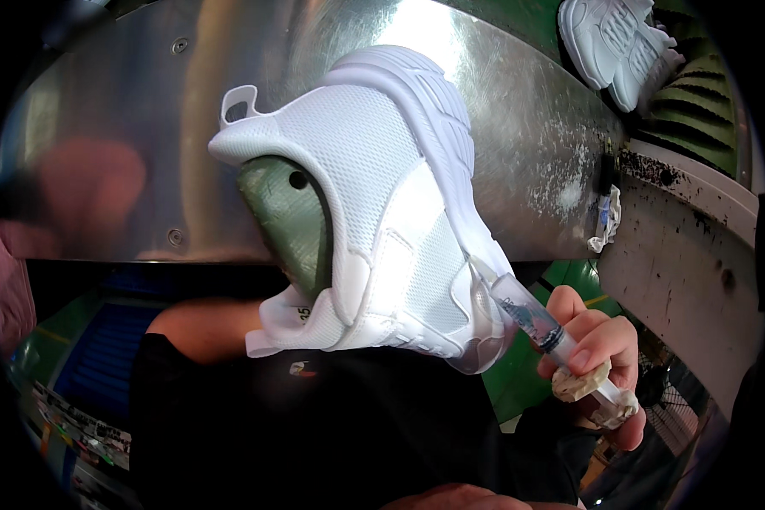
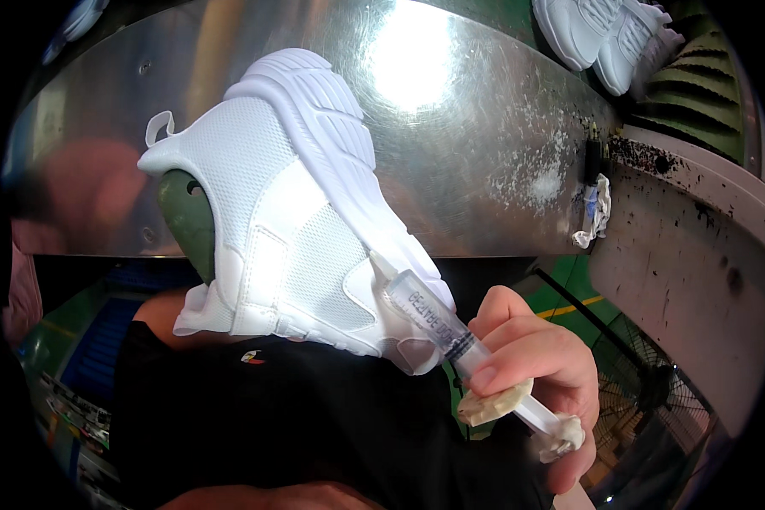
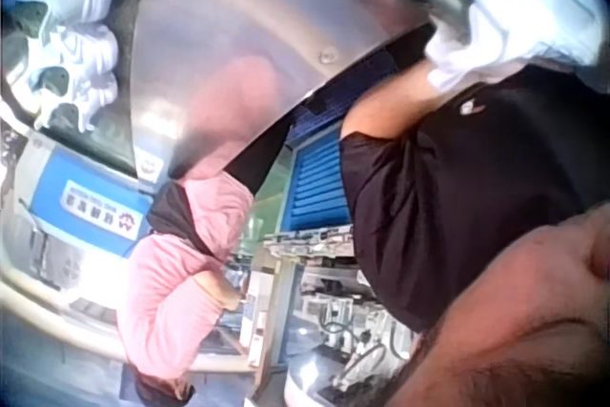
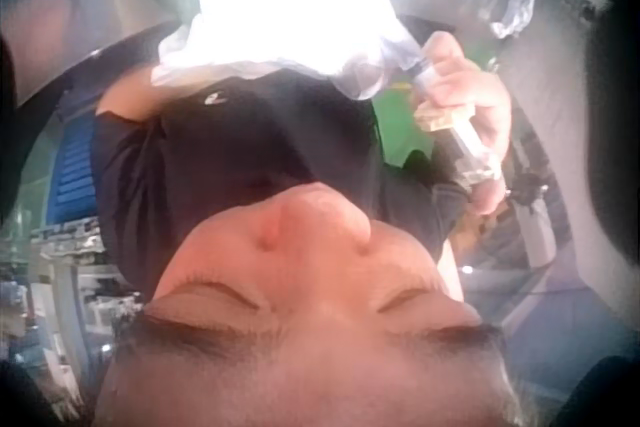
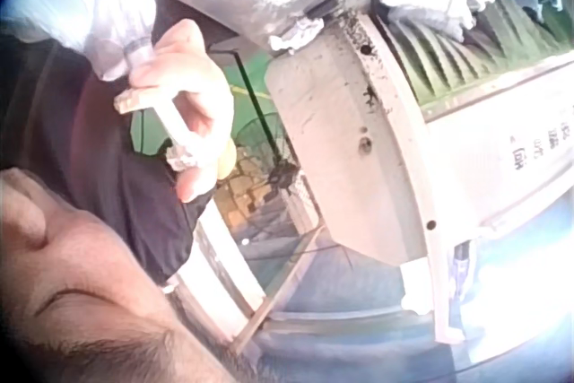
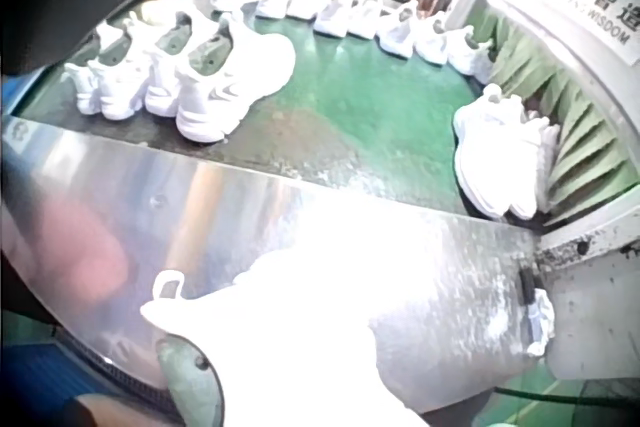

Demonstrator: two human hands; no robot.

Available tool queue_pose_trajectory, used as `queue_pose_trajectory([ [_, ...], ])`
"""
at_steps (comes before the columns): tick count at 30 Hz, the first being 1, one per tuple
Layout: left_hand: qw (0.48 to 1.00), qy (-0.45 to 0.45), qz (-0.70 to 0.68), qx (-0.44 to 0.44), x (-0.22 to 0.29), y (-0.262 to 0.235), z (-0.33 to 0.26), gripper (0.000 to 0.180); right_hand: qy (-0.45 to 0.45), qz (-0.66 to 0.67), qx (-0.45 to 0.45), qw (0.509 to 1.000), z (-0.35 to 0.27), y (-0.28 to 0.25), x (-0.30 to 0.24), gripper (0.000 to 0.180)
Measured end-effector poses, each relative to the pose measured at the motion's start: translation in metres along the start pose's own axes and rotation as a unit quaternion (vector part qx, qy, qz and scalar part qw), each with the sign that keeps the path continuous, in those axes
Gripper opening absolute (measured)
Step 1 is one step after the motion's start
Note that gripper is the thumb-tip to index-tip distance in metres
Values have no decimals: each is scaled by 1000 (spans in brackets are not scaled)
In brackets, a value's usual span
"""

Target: The person repeatedly picks up white sneakers from a metal table and uses a syringe to inject a clear liquid into the shoe's upper near the sole. After each injection, the shoe is placed back on the table. The process is repeated for multiple shoes.

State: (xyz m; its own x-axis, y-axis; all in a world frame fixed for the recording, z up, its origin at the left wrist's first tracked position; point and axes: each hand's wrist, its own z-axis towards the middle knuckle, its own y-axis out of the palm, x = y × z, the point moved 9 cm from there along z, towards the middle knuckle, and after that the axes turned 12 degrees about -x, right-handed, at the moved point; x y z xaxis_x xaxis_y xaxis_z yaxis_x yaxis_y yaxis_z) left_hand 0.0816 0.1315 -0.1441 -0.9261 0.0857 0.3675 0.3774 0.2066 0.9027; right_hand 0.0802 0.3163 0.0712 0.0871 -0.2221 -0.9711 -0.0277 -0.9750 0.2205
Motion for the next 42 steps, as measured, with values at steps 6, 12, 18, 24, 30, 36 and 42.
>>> queue_pose_trajectory([
  [6,999,-14,-47,-6,5,0,0,44,14,22,21,999,-11,-4,0,80],
  [12,995,-20,-99,1,8,-1,-9,43,12,20,7,1000,-18,-7,-2,77],
  [18,994,-30,-107,-6,8,8,-5,41,47,19,-44,998,-25,-9,-1,65],
  [24,990,-41,-129,-34,5,24,8,40,28,11,-42,999,-29,-9,-1,67],
  [30,986,-34,-144,-81,2,61,34,39,-112,-2,23,993,-54,-55,-43,71],
  [36,992,-52,65,-89,26,77,39,37,-179,-50,141,972,-84,-108,-17,98],
  [42,989,59,-29,136,83,57,-37,84,-119,-66,209,968,-95,-130,34,110],
])
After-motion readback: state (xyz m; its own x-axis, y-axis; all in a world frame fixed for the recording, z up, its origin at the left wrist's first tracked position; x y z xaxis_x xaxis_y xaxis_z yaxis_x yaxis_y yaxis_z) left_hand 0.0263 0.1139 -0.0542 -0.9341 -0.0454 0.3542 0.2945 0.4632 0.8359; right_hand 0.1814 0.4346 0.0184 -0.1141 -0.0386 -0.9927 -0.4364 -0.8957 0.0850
